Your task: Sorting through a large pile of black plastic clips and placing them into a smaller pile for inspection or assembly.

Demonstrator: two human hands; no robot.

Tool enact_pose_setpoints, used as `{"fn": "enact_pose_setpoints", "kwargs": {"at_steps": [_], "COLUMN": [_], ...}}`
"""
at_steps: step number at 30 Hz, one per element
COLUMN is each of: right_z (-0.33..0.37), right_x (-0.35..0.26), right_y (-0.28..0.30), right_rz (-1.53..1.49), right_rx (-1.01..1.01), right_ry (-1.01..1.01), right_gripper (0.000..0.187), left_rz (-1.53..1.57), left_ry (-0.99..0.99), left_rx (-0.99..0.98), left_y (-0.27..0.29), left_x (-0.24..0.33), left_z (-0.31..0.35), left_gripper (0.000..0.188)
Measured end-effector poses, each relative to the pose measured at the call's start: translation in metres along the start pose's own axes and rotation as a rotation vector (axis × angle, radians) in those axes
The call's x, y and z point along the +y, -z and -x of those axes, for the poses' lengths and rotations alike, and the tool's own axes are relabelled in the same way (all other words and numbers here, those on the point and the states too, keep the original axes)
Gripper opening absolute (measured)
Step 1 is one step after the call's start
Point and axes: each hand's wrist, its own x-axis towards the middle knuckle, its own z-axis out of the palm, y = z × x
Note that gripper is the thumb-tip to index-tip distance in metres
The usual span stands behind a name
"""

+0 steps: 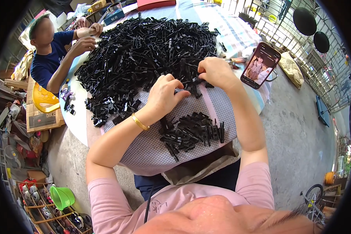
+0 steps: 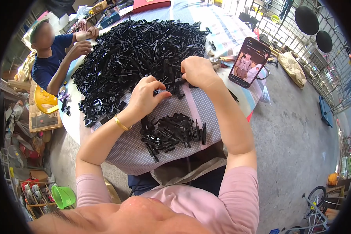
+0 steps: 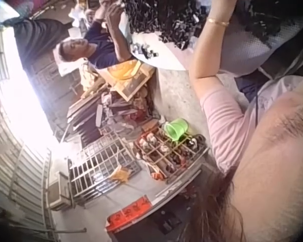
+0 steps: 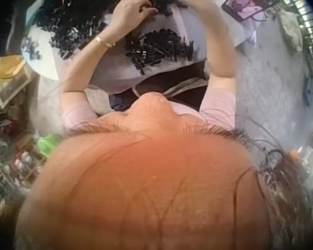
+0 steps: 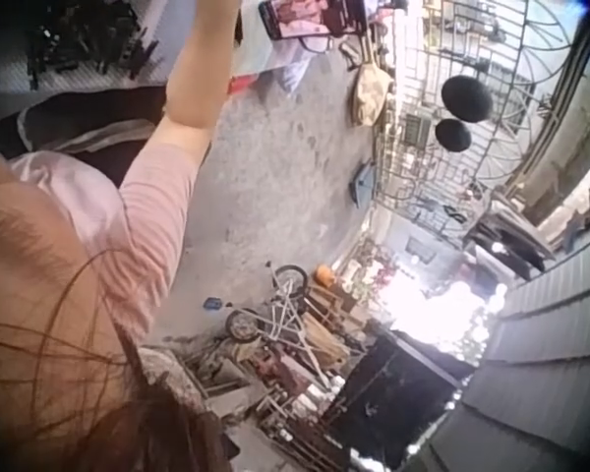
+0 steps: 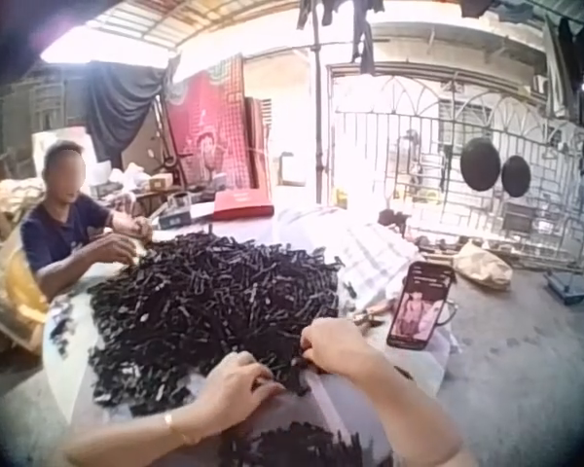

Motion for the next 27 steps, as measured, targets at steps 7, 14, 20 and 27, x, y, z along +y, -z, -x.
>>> {"fn": "enact_pose_setpoints", "kwargs": {"at_steps": [7,14,20,27], "right_z": [-0.001,0.000,0.002,0.004], "right_x": [0.000,-0.003,-0.041,-0.046], "right_y": [-0.010,0.000,-0.012,-0.016], "right_rz": [-0.011,-0.537,-1.170,-1.286], "right_rx": [0.049,0.375,0.107,0.145], "right_ry": [0.012,0.101,0.190,0.170], "right_gripper": [0.014,0.023,0.022,0.019], "left_rz": [0.381,1.326,1.603,1.204], "left_ry": [0.218,0.659,0.557,0.570], "left_rx": [0.013,0.063,0.039,0.050], "left_y": [0.001,0.018,0.023,0.027], "left_x": [-0.005,-0.015,-0.018,-0.004], "left_z": [-0.002,-0.006,-0.004,-0.004], "left_gripper": [0.011,0.031,0.035,0.024]}}
